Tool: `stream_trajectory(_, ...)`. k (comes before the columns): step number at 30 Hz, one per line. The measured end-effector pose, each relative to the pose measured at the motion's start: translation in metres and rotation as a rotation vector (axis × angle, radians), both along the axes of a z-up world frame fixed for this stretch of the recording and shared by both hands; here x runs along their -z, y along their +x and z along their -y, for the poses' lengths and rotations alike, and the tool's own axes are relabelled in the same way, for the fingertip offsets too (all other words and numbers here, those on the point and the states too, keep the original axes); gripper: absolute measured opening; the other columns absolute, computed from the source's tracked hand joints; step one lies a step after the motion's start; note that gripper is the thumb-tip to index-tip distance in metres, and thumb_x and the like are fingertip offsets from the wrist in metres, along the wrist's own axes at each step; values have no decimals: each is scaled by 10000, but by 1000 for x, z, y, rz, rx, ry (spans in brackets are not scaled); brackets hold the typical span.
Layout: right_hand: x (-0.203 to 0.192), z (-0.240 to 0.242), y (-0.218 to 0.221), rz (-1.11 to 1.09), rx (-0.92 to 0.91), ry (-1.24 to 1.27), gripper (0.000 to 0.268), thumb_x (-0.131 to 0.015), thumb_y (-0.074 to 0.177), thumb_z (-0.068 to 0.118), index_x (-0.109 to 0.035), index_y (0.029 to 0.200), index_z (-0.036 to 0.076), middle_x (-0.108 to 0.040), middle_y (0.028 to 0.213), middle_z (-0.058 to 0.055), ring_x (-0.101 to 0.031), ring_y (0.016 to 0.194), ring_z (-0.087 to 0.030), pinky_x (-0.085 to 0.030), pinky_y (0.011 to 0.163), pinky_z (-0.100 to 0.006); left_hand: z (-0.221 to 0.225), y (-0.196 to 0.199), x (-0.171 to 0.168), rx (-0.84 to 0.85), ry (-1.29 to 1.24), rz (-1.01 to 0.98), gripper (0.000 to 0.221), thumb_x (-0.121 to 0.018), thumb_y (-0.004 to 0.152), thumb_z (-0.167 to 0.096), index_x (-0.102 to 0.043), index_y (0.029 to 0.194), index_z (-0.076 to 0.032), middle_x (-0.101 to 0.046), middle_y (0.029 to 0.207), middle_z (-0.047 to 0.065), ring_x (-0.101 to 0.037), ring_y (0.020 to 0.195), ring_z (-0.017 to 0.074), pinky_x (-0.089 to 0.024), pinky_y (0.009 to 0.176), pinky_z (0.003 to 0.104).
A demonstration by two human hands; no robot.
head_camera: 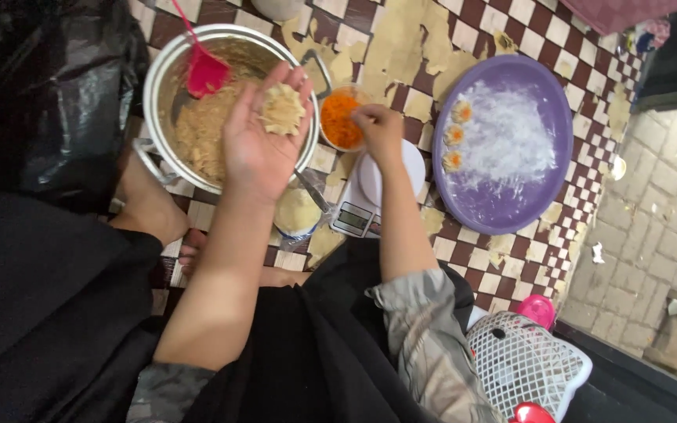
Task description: Preparing dumplings by placing meat filling onto wrappers and folding them into shape.
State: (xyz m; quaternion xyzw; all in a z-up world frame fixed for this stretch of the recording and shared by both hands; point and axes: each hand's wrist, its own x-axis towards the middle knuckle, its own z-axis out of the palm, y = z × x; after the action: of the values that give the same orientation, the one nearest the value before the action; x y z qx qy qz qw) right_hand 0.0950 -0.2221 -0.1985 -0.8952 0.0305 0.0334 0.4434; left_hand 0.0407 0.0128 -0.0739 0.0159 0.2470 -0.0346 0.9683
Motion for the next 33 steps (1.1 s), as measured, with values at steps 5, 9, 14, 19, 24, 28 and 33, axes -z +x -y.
stream_trajectory(5,-120,-15,-25,-122,168,295,191,-741,900,95,-769,1042,-29,-738,882,-57,-630,772,-100,-513,731,-194,17,-3,1,51,125,26,458,-358,1065,-247,-588,1260,98,-597,1354,294,-626,1200,329,-529,1067,407)
stream_trajectory(9,-164,-23,-53,0,-21,333,95,-798,897,99,-793,970,38,-657,794,-58,-583,810,-129,-504,764,-268,48,-10,57,201,174,191,494,-402,1083,-421,-574,1423,-106,-592,1442,152,-559,1359,293,-441,1154,425)
stream_trajectory(14,-195,-37,-71,93,-170,174,102,-850,860,105,-815,951,73,-586,736,-28,-453,694,-91,-398,666,-239,71,-22,40,250,92,96,574,-457,1050,-413,-502,1470,-23,-582,1420,158,-590,1297,275,-531,1073,339)
stream_trajectory(19,-191,-35,-75,133,-187,-20,92,-836,854,110,-820,943,97,-599,740,-39,-478,685,-145,-426,664,-286,75,-26,32,239,50,77,547,-485,1046,-382,-528,1448,-14,-597,1394,185,-608,1270,285,-576,998,324)
stream_trajectory(24,-200,-45,-81,200,-207,-172,87,-832,817,81,-809,900,87,-585,707,-44,-502,691,-191,-433,715,-350,78,-28,25,263,70,100,547,-478,1044,-411,-546,1438,-38,-613,1391,167,-617,1272,268,-591,993,338)
stream_trajectory(28,-210,-51,-82,356,-248,-332,102,-843,801,27,-794,874,79,-586,736,-46,-514,740,-233,-443,727,-363,79,-30,25,276,72,106,552,-480,1039,-421,-545,1444,-52,-605,1411,158,-617,1279,258,-593,981,313)
stream_trajectory(33,-219,-52,-87,458,-320,-451,154,-768,845,-44,-789,906,96,-600,845,-63,-539,821,-264,-451,753,-374,77,-27,24,290,68,82,556,-458,1048,-425,-535,1459,-60,-599,1413,149,-619,1268,249,-583,975,315)
